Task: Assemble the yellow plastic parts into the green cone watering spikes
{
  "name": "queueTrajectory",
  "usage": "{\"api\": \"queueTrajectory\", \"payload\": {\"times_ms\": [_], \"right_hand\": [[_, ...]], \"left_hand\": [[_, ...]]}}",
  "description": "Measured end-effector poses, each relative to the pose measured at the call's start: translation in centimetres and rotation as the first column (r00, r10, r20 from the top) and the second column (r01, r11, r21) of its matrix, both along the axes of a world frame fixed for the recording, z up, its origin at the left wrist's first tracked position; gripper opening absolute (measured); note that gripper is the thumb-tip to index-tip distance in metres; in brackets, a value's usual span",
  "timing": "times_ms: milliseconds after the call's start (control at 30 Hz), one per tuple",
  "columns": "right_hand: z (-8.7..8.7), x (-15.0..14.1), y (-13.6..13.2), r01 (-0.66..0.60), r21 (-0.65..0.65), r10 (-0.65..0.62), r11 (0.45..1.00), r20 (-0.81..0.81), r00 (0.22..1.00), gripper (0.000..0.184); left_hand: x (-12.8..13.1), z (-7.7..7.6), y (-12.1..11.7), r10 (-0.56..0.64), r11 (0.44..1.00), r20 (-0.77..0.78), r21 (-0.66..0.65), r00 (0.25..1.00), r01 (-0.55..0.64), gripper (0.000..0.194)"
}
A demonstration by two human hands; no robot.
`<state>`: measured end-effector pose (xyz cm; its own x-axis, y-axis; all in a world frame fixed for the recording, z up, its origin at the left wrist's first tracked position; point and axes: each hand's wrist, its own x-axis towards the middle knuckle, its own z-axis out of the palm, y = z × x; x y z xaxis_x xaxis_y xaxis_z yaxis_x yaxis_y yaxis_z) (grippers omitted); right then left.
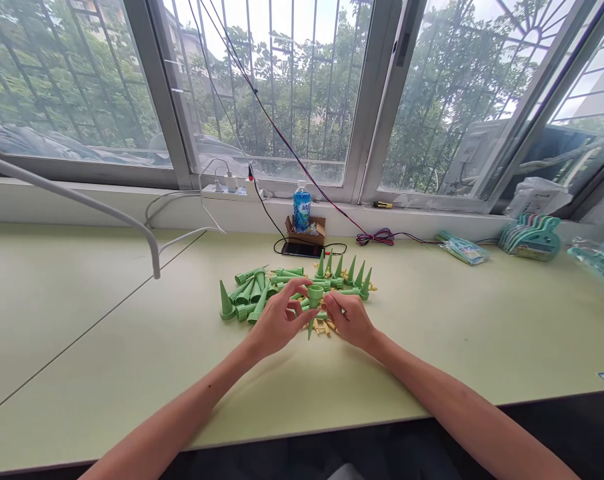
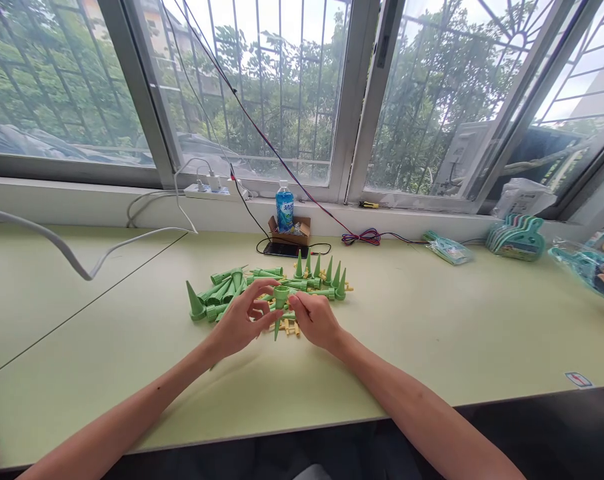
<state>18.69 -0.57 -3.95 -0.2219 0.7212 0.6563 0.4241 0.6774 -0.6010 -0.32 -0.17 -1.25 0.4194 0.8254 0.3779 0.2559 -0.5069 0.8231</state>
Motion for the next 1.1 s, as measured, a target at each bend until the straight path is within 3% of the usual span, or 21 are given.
{"api": "queueTrajectory", "payload": {"times_ms": [333, 667, 1100], "right_hand": [[0.0, 0.0, -0.1, 0.078, -0.056, -0.085, 0.995, -0.13, 0.988, 0.033], [-0.1, -0.1, -0.1, -0.007, 0.015, 0.007, 1.0, 0.013, 1.0, 0.022], [-0.1, 0.3, 0.0, -0.041, 0.069, 0.032, 0.997, 0.124, 0.992, 0.021]], "left_hand": [[0.4, 0.8, 0.0, -0.009, 0.981, 0.181, -0.189, 0.983, 0.043, 0.034], [0.3, 1.4, 0.1, -0.048, 0.861, 0.297, -0.472, 0.954, 0.19, 0.055], [0.3, 1.4, 0.1, -0.081, 0.787, 0.328, -0.558, 0.941, 0.262, 0.045]]}}
